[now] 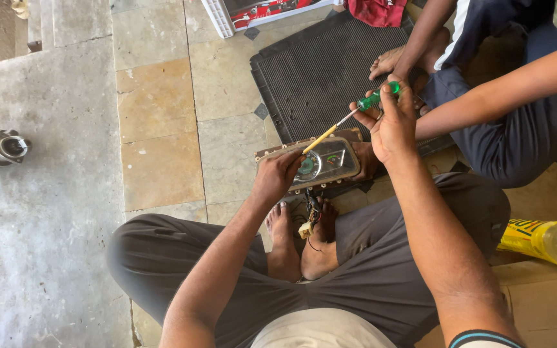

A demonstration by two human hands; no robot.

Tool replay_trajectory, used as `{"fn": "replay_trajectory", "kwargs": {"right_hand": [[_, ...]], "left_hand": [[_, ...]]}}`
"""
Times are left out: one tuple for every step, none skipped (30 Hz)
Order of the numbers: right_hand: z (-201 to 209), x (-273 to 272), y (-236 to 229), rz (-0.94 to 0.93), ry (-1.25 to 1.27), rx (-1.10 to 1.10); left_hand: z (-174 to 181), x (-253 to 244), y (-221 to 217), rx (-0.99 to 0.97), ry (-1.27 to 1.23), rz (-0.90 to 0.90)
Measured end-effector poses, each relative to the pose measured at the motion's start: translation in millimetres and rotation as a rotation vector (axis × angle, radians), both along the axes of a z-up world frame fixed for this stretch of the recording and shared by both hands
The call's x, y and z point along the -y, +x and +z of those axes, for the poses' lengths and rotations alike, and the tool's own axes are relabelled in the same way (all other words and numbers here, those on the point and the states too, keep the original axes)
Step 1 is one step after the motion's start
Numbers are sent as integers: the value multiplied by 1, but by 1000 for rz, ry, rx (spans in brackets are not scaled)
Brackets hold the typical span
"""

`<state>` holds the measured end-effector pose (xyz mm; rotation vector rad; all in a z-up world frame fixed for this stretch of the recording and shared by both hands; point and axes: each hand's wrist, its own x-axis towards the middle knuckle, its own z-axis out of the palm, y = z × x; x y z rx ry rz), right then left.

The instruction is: The person sits on the floor and disassembles a vehicle instrument cluster. Using a screwdriver, they remove the screws securing the front cover, then lift off the plastic casing and the metal retaining frame to expose the internal gauges and wiring.

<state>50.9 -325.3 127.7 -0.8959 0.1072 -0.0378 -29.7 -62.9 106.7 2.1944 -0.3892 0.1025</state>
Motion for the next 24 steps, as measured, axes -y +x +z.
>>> {"fn": "replay_trajectory", "kwargs": {"right_hand": [[3, 0, -1, 5, -5, 6], [5, -1, -3, 17, -46, 1], [8, -1, -5, 29, -88, -4], [12, -2, -6, 43, -130, -7], [15, -3, -6, 55, -224, 58], [18, -5, -8, 72, -319, 122], [20, -7, -10, 89, -413, 187], [21, -10, -12, 74, -526, 279], [22, -14, -13, 58, -637, 372], [22, -17, -14, 40, -748, 465], [22, -22, -14, 59, -753, 453], [21, -27, -13, 77, -758, 440], [21, -32, -12, 95, -762, 428], [20, -38, -15, 62, -808, 390], [18, -46, -19, 30, -854, 352], [19, -52, -20, -1, -902, 318], [21, -56, -22, 32, -960, 377], [23, -61, -23, 66, -1015, 437], [27, -66, -24, 100, -1069, 497], [31, -71, -25, 160, -1097, 618], [35, -76, -24, 220, -1121, 740], [38, -80, -24, 274, -1143, 856], [41, -83, -22, 295, -1144, 863], [43, -84, -18, 318, -1148, 867]], "left_hand": [[1, -1, 0, 0, -4, 4], [1, -1, -1, -3, -10, 7], [2, -1, -2, -5, -15, 10], [3, -2, -3, 1, -28, -9], [4, -3, -2, 7, -42, -27], [5, -5, -4, 10, -55, -41], [6, -6, -5, 12, -52, -45], [7, -8, -5, 16, -48, -48], [8, -11, -5, 19, -44, -50], [8, -13, -5, -52, -32, -47], [8, -16, -4, -123, -20, -43], [8, -19, -2, -194, -8, -41], [6, -22, 0, -150, 31, -35], [4, -25, 2, -109, 71, -34], [1, -28, 3, -67, 111, -33], [-2, -32, 5, -40, 138, -28], [-6, -36, 8, -12, 165, -22], [-11, -39, 10, 15, 194, -15], [-15, -41, 12, 0, 172, 9], [-20, -42, 15, -17, 149, 38], [-24, -43, 17, -34, 126, 66], [-27, -42, 19, -31, 96, 61], [-31, -39, 21, -28, 66, 56], [-34, -34, 23, -28, 33, 49]]}}
